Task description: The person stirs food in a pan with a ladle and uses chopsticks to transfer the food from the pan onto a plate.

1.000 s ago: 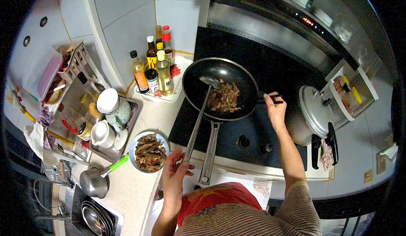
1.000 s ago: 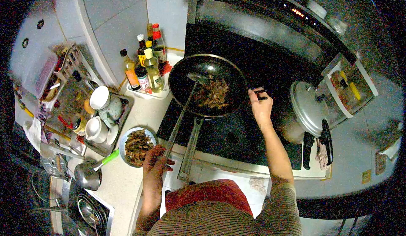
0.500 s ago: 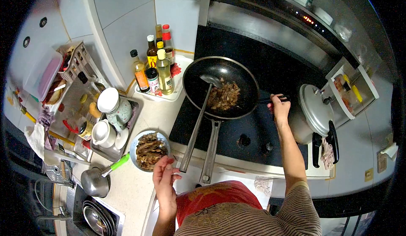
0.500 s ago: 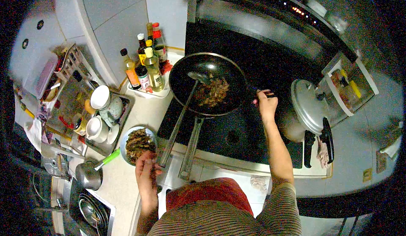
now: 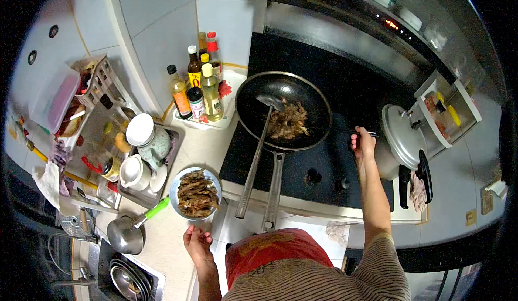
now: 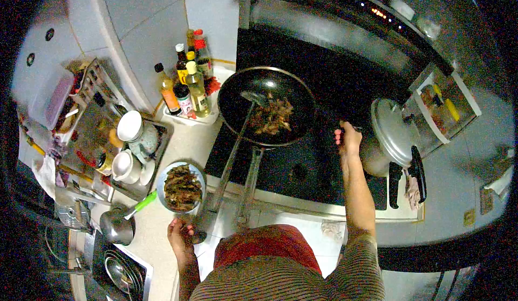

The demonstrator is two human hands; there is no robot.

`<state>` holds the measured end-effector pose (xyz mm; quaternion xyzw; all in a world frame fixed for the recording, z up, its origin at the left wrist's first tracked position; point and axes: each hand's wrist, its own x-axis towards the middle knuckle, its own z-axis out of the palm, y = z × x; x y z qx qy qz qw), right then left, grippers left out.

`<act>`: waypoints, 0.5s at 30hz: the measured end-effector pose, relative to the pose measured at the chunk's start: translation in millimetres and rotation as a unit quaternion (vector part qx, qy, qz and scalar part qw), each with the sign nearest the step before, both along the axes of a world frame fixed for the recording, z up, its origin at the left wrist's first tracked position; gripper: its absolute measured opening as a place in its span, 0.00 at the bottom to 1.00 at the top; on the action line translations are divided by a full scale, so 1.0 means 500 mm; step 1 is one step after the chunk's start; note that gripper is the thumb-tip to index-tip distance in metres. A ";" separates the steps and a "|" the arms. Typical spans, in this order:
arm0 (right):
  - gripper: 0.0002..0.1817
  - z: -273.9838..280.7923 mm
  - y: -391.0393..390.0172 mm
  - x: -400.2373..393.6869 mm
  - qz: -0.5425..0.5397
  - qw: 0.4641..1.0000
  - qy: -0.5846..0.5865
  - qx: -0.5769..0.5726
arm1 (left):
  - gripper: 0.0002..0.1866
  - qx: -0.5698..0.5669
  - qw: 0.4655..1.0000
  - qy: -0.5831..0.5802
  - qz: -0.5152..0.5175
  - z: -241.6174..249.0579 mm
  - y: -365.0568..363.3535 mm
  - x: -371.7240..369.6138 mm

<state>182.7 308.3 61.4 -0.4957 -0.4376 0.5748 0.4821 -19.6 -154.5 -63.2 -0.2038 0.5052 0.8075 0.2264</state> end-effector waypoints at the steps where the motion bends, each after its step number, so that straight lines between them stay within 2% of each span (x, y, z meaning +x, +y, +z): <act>1: 0.09 -0.003 0.002 0.002 -0.002 1.000 0.009 -0.008 | 0.15 -0.010 1.000 -0.005 0.009 -0.004 -0.001 -0.004; 3: 0.09 -0.010 0.004 0.008 -0.006 0.999 0.027 -0.025 | 0.18 -0.031 0.999 -0.017 0.028 -0.010 -0.003 -0.013; 5: 0.09 0.007 -0.021 -0.001 -0.007 1.000 0.004 -0.018 | 0.22 0.009 1.000 -0.017 -0.018 -0.048 -0.004 -0.042; 6: 0.06 0.010 -0.031 -0.010 -0.030 0.999 -0.012 -0.014 | 0.15 0.019 0.999 0.004 -0.050 -0.050 0.002 -0.052; 9: 0.13 -0.006 -0.026 -0.009 -0.001 1.000 -0.017 -0.005 | 0.20 0.023 0.996 -0.036 -0.074 -0.061 0.022 -0.075; 12: 0.12 -0.046 -0.010 -0.016 -0.004 1.000 -0.029 -0.002 | 0.20 0.021 0.997 -0.047 -0.049 -0.085 0.029 -0.099; 15: 0.08 -0.018 -0.047 -0.036 -0.045 0.998 -0.028 -0.014 | 0.19 0.027 0.999 -0.041 -0.018 -0.049 0.052 -0.100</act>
